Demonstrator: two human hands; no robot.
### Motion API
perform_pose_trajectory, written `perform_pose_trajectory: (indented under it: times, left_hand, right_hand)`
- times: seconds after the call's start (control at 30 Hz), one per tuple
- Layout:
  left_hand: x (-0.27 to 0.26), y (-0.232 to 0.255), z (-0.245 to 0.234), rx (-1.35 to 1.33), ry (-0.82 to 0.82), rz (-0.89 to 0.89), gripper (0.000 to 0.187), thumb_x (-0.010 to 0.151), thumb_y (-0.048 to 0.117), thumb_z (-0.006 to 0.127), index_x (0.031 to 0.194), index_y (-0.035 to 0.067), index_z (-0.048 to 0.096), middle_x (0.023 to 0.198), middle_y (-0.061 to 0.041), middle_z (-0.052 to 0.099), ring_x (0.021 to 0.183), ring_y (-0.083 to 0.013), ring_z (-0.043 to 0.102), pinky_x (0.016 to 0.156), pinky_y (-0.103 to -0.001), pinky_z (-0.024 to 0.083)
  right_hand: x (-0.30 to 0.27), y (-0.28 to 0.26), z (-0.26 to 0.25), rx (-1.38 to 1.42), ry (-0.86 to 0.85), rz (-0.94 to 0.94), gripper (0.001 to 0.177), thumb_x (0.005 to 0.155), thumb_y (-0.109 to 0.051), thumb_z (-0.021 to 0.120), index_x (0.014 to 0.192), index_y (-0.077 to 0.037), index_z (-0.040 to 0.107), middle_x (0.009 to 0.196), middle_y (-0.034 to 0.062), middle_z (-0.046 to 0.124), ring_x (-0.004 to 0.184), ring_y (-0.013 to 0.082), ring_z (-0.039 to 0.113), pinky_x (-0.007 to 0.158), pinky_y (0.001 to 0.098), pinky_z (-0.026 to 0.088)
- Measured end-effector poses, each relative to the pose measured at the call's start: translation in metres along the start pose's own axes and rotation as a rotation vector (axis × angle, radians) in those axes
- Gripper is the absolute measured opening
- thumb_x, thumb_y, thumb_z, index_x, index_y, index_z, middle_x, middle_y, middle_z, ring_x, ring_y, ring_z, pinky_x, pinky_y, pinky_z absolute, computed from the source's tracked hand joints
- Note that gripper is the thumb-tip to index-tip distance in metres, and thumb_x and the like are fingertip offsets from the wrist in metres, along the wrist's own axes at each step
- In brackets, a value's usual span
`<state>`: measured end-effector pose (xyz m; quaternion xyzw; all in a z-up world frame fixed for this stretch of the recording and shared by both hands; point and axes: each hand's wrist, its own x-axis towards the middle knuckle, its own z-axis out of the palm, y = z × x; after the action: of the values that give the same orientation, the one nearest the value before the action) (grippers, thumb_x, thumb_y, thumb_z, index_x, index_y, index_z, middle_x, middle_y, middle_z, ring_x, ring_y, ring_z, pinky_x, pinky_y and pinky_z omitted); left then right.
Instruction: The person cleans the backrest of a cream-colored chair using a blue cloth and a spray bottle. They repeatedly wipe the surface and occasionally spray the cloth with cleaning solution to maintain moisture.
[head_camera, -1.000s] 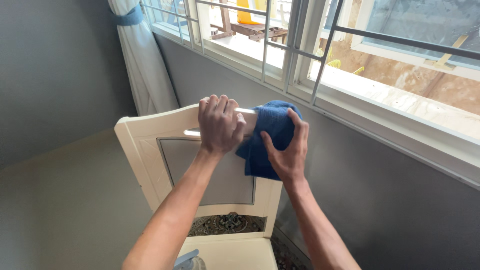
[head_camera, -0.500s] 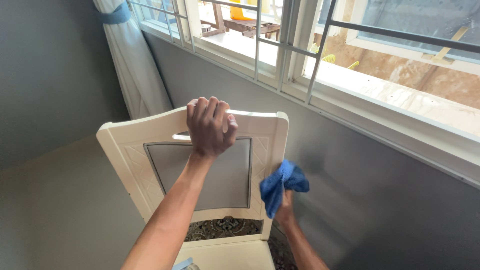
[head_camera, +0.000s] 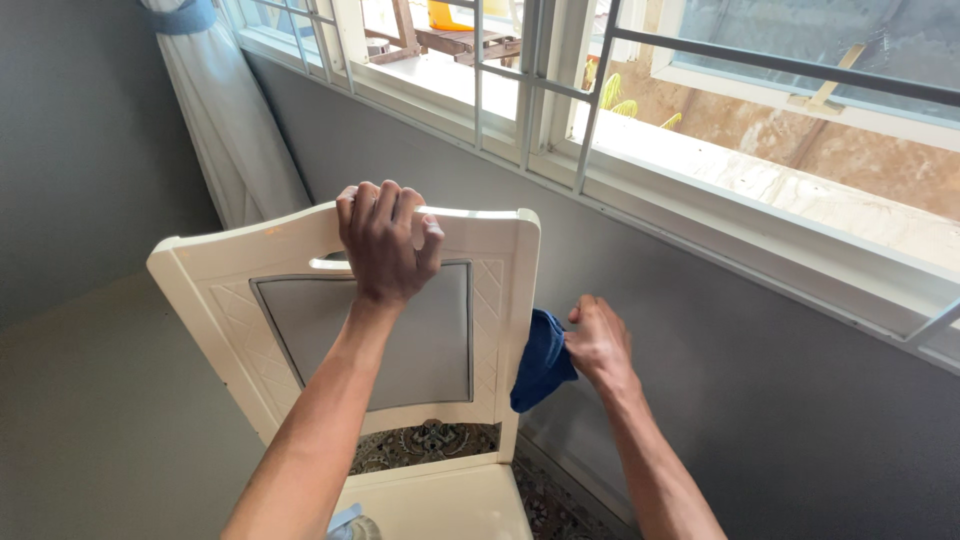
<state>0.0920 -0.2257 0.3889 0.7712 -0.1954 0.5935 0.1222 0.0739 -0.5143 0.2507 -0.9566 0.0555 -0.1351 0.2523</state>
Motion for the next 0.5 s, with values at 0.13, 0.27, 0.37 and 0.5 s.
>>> perform_pose_trajectory:
  times: [0.13,0.27,0.37,0.5]
  left_hand:
    - [-0.001,-0.002,-0.003,0.012,0.020,0.032,0.031,0.094,0.032,0.044,0.088,0.007,0.060,0.088,-0.011,0.054,0.090,-0.0290,0.051,0.098,-0.050,0.040]
    - [0.000,-0.004,-0.002,0.023,0.017,0.027,0.028,0.092,0.032,0.046,0.086,0.008,0.060,0.086,-0.011,0.054,0.088,-0.0280,0.050,0.097,-0.051,0.040]
    - [0.001,-0.004,-0.002,0.034,0.018,0.039,0.028,0.091,0.031,0.046,0.087,0.008,0.060,0.087,-0.011,0.054,0.089,-0.0285,0.051,0.097,-0.050,0.040]
    - [-0.001,-0.002,-0.005,0.000,0.007,0.024,0.028,0.091,0.031,0.046,0.088,0.008,0.060,0.087,-0.011,0.055,0.089,-0.0288,0.051,0.098,-0.051,0.040]
  right_hand:
    - [0.012,0.027,0.048,0.791,-0.408,-0.090,0.063,0.087,-0.044,0.068,0.136,-0.006,0.056,0.127,0.0165,0.067,0.113,0.0264,0.066,0.094,0.0423,0.057]
    - [0.002,0.040,0.091,1.069,-0.368,0.002,0.080,0.096,-0.064,0.042,0.154,-0.008,0.042,0.149,0.0120,0.053,0.141,0.0280,0.044,0.116,0.0458,0.033]
    - [-0.002,0.001,0.067,1.044,-0.151,-0.202,0.082,0.099,-0.064,0.039,0.158,-0.007,0.038,0.153,0.0154,0.048,0.145,0.0293,0.041,0.118,0.0448,0.034]
    - [-0.014,-0.071,0.003,0.927,0.204,-0.467,0.090,0.094,-0.041,0.069,0.162,-0.005,0.021,0.146,0.0217,0.051,0.133,0.0274,0.056,0.106,0.0405,0.049]
